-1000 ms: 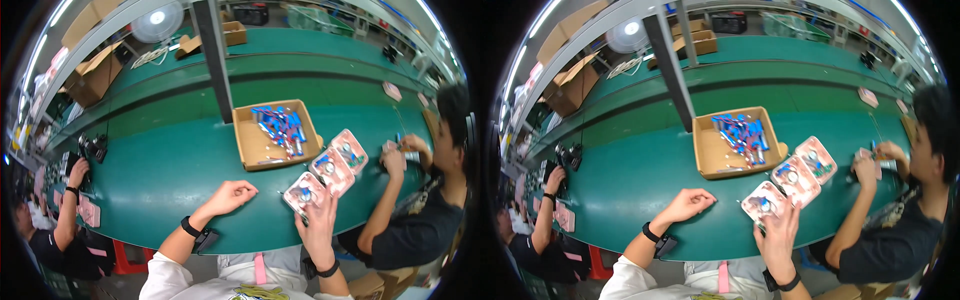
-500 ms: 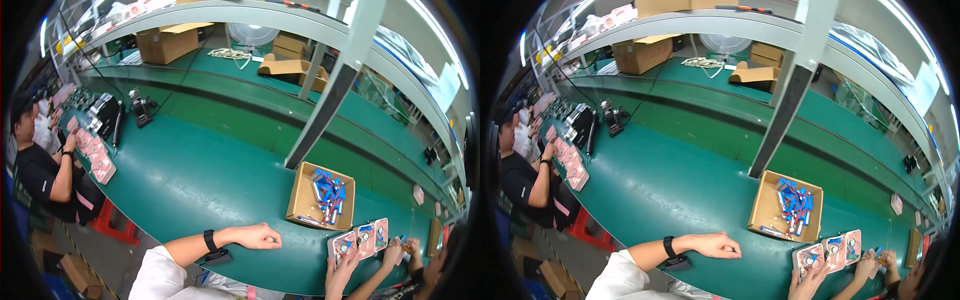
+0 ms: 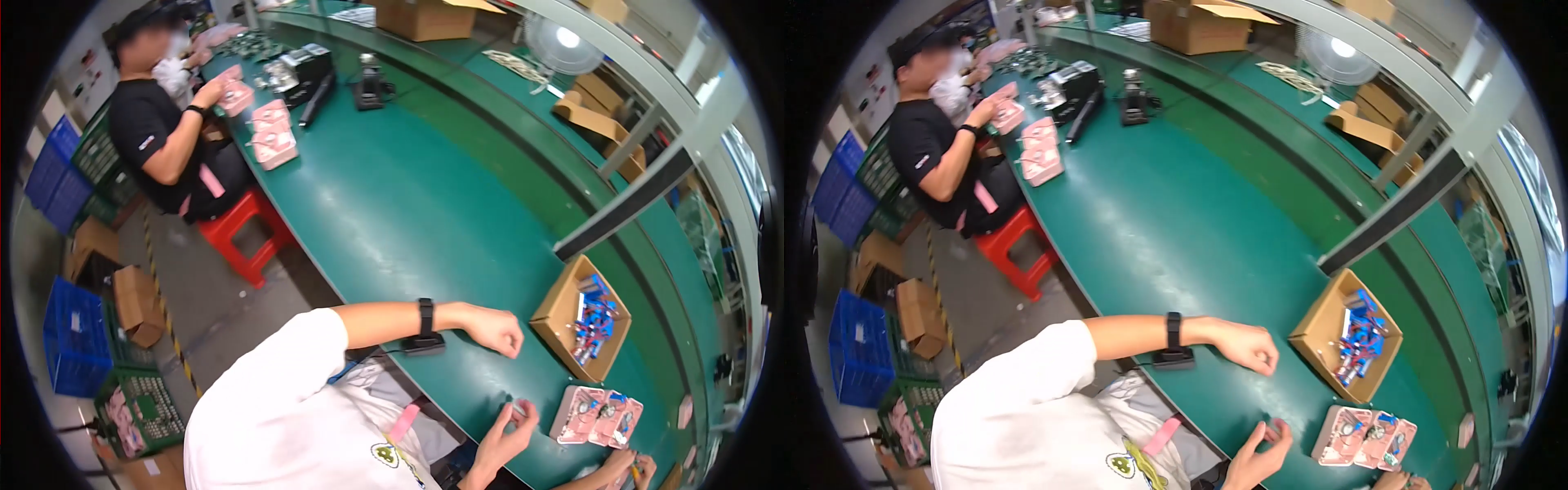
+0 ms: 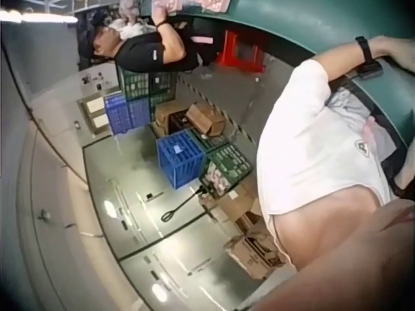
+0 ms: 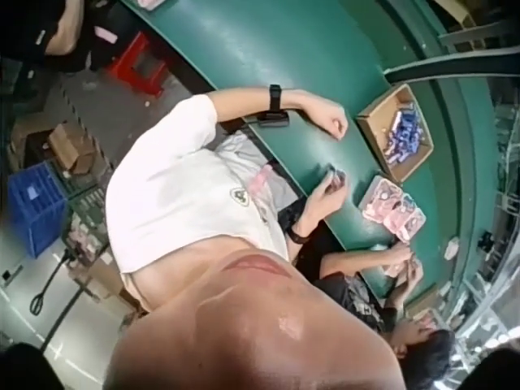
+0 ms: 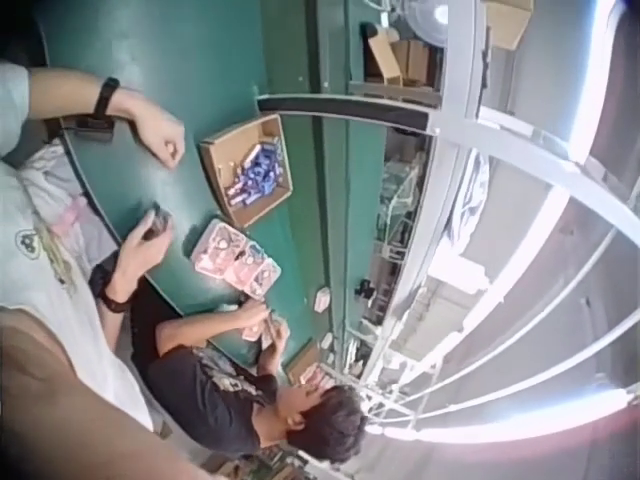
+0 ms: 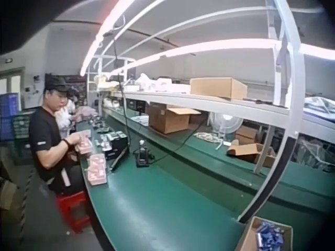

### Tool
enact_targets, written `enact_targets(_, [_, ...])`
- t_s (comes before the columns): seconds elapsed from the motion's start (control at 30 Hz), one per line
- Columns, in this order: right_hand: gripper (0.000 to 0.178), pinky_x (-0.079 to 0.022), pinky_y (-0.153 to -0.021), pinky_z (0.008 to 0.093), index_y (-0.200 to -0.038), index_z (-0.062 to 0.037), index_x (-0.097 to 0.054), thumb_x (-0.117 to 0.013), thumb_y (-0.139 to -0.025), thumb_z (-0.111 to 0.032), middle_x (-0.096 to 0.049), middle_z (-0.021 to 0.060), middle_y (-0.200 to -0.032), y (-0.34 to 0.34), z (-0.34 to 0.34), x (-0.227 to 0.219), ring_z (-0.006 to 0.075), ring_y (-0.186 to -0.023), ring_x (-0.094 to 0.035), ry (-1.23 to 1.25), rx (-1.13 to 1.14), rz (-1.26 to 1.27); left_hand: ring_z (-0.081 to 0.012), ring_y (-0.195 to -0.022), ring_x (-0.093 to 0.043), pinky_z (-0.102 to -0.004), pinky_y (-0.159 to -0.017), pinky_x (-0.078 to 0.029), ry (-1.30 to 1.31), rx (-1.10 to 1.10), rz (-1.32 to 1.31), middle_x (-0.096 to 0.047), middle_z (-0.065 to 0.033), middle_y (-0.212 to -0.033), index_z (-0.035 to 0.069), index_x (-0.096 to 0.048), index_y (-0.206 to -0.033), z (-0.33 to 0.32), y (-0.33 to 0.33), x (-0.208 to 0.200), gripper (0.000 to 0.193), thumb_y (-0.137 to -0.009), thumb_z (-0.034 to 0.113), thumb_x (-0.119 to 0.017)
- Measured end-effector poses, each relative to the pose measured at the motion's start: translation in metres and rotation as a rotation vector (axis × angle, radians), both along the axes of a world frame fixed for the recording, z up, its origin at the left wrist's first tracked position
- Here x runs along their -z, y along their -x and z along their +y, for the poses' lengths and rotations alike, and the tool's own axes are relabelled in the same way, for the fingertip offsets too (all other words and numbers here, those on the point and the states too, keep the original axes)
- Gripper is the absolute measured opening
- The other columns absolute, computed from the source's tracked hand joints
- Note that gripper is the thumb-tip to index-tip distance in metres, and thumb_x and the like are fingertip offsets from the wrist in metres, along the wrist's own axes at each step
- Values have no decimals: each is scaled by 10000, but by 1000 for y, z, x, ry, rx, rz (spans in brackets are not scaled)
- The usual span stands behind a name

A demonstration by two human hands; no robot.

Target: The person picks up a battery from a box, connects its wire to a circuit board inside a pink plastic housing, and then presses the battery into the housing before setting the assembly aside.

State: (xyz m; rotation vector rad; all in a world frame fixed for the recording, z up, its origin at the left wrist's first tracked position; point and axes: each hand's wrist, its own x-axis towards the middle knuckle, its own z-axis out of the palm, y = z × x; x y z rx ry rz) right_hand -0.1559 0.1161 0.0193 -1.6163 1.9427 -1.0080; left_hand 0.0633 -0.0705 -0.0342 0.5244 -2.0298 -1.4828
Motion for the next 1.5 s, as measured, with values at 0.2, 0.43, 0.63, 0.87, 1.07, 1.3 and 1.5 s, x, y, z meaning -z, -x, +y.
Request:
enact_targets(0.2, [223, -444, -623, 279, -1189, 37, -652, -696, -1018, -99, -648, 65, -877, -23, -9, 27, 114, -675, -539, 51, -114, 27, -339, -761, -695, -422, -688, -563, 341, -456, -66, -729, -152, -901, 42, -731, -994, 81, -62, -73, 85, -950, 102, -691])
enact_targets(0.43, [187, -414, -575, 277, -1159, 36, -658, -690, -1015, -80, -635, 60, -880, -34, -24, 21, 104, -649, -511, 43, -252, 57, -373, -883, -663, -463, -757, -558, 633, -1270, -536, -648, -160, -920, 17, -704, -979, 133, -259, -129, 105, -881, 52, -686])
enact_targets(0.63, [189, -425, -593, 291, -1152, 35, -659, -700, -993, -59, -618, 61, -873, -59, -39, 21, 123, -652, -506, 62, -350, 95, -351, -879, -676, -419, -789, -564, 429, -1392, -585, -662, -153, -937, 7, -720, -1004, 158, -301, -108, 120, -898, 37, -672])
enact_targets(0.87, [215, -440, -616, 306, -1162, 37, -657, -713, -972, -45, -617, 58, -891, -85, -38, 14, 129, -662, -508, 46, -387, 119, -158, -968, -687, -312, -806, -566, 20, -1805, -248, -714, -75, -1107, 0, -731, -1113, 174, -364, -11, 141, -999, 48, -663])
enact_targets(1.07, [677, -542, -876, 348, -1483, 1, -476, -810, -899, -79, -627, 162, -1274, -121, -57, -35, 257, -1056, -645, -158, -523, 79, -174, -1091, -678, -339, -961, -576, -36, -2092, 257, -687, -123, -1204, -36, -657, -1253, 197, -368, 10, 240, -1034, 21, -577])
enact_targets(1.3, [1209, -349, -1249, 553, -1680, -141, -228, -966, -723, -174, -273, 328, -1670, -280, -166, -64, 505, -1535, -321, 209, -1078, 162, -217, -1240, -627, -396, -1089, -512, 39, -2120, 353, -659, -154, -1327, -45, -599, -1341, 177, -458, 31, 324, -1039, 66, -562])
enact_targets(1.5, [1278, -348, -1250, 568, -1644, -203, -262, -1027, -626, -308, -200, 356, -1688, -358, -225, -22, 538, -1548, -279, 223, -1166, 228, -251, -1322, -585, -404, -1113, -481, -21, -1898, 472, -597, -151, -1429, -24, -545, -1446, 169, -470, 2, 422, -1065, 159, -560])
